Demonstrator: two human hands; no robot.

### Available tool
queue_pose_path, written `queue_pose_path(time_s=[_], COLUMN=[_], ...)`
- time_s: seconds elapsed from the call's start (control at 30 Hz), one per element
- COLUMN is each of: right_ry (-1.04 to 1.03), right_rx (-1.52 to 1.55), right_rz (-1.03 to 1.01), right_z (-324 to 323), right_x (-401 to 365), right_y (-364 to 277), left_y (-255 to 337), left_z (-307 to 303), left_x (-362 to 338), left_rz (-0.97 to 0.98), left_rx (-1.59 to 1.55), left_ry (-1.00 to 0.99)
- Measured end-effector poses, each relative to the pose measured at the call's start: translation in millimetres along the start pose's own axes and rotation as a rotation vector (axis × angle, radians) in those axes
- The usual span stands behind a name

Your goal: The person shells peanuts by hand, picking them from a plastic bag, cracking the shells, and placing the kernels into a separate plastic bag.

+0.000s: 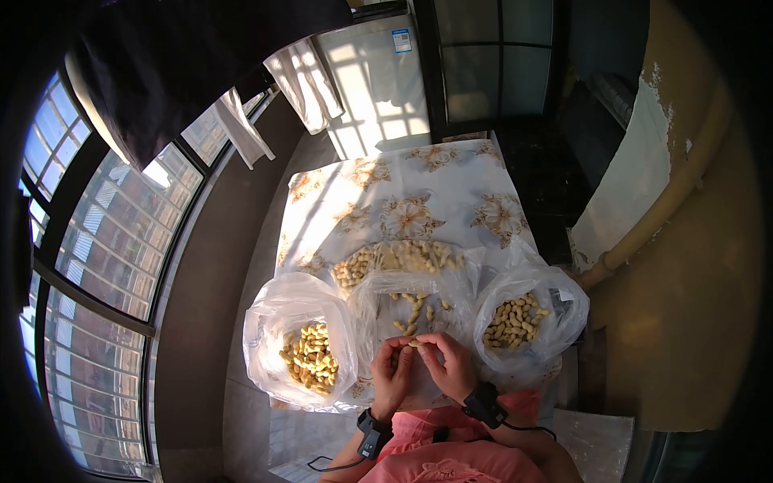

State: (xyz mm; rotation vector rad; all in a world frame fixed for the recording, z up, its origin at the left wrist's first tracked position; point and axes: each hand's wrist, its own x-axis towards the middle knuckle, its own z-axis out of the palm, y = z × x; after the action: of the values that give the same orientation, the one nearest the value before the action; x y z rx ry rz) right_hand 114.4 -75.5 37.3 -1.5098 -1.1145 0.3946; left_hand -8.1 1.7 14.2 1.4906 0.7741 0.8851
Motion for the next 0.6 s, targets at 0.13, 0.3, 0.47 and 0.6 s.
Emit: queue_pose_path(time_s=[0.13,0.3,0.47,0.6], right_ry=[-0.003,-0.007,-0.015,-0.016], right_rx=[0.010,0.016,0.028,0.038], right_rz=[0.008,0.015,0.067,0.076], right_z=[0.4,0.2,0.4,0.5], right_x=[-0.3,-0.4,-1.8,-2.0], right_y=[0.4,1.4,2.5,2.9], left_y=[0.3,-1.3,0.4,-2.6], left_z=[0.3,0.3,0.5,-0.2], left_x=[0.1,-0.2,-0.2,-0.2], left_rz=[0.008,-0.005,-0.004,-0.008], left_rx=[0.003,0.003,0.005,0.002], left_ry=[0.006,0.009,0.008,0.005])
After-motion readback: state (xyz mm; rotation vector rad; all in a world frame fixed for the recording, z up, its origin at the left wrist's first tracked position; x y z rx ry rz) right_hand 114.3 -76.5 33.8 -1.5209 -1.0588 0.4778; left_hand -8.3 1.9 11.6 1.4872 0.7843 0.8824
